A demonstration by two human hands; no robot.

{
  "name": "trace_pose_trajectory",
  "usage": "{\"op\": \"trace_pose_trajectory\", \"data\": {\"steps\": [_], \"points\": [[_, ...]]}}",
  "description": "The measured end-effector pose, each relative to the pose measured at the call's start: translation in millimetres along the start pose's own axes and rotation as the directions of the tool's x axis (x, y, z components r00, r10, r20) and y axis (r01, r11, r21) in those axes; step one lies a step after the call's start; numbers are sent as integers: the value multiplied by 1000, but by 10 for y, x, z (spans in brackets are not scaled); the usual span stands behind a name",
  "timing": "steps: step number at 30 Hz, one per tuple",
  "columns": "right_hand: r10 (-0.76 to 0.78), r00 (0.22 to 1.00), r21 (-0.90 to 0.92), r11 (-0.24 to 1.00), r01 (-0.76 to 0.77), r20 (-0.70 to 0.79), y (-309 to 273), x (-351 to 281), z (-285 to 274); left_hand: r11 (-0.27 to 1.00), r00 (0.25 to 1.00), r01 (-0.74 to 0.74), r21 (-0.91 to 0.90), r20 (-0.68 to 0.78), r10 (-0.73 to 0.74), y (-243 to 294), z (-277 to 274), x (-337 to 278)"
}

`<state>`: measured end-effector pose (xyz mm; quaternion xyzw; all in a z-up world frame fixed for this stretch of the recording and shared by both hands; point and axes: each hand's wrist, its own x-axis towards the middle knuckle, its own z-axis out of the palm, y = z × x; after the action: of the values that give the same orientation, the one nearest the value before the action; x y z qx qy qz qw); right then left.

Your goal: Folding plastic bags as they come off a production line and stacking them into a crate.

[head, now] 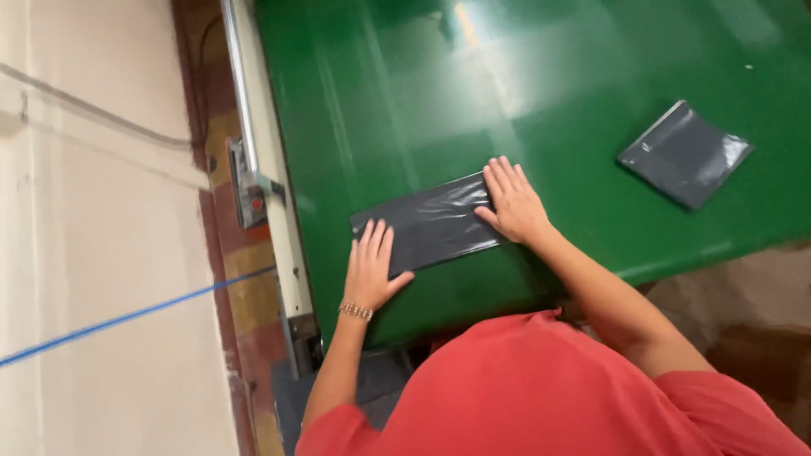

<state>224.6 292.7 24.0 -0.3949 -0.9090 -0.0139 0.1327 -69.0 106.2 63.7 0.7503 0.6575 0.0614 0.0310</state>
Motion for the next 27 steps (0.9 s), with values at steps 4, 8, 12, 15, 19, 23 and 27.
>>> {"op": "trace_pose_trajectory", "data": {"steps": [4, 8, 12, 15, 19, 23, 27], "points": [[31, 999, -19, 999, -31, -42, -231, 0, -242, 937, 891, -195, 289, -347, 293, -211, 500, -57], [-343, 935, 154, 923, 354, -93, -894, -191, -97, 841, 850, -394, 370, -203, 487, -43, 477, 37], [-415, 868, 441, 748, 496, -273, -1212, -749, 341, 857, 858, -487, -170, 94, 506, 535, 22, 109], [-337, 910, 610, 677, 413, -242, -997, -1001, 26, 789, 899, -172, -590, 233, 370, 654, -12, 507], [-140, 986, 910, 393, 136, -87, -751, -1235, 155, 396, 756, 449, -801, 577, 309, 173, 580, 926], [230, 850, 860, -329, -390, 473, -558, -1227, 897, 245, 675, 724, -644, 736, -61, -70, 999, 1093], [78, 639, 467, -751, -467, 765, -382, -1054, 725, 593, 858, 486, -642, 479, -184, -27, 908, 1015]]}}
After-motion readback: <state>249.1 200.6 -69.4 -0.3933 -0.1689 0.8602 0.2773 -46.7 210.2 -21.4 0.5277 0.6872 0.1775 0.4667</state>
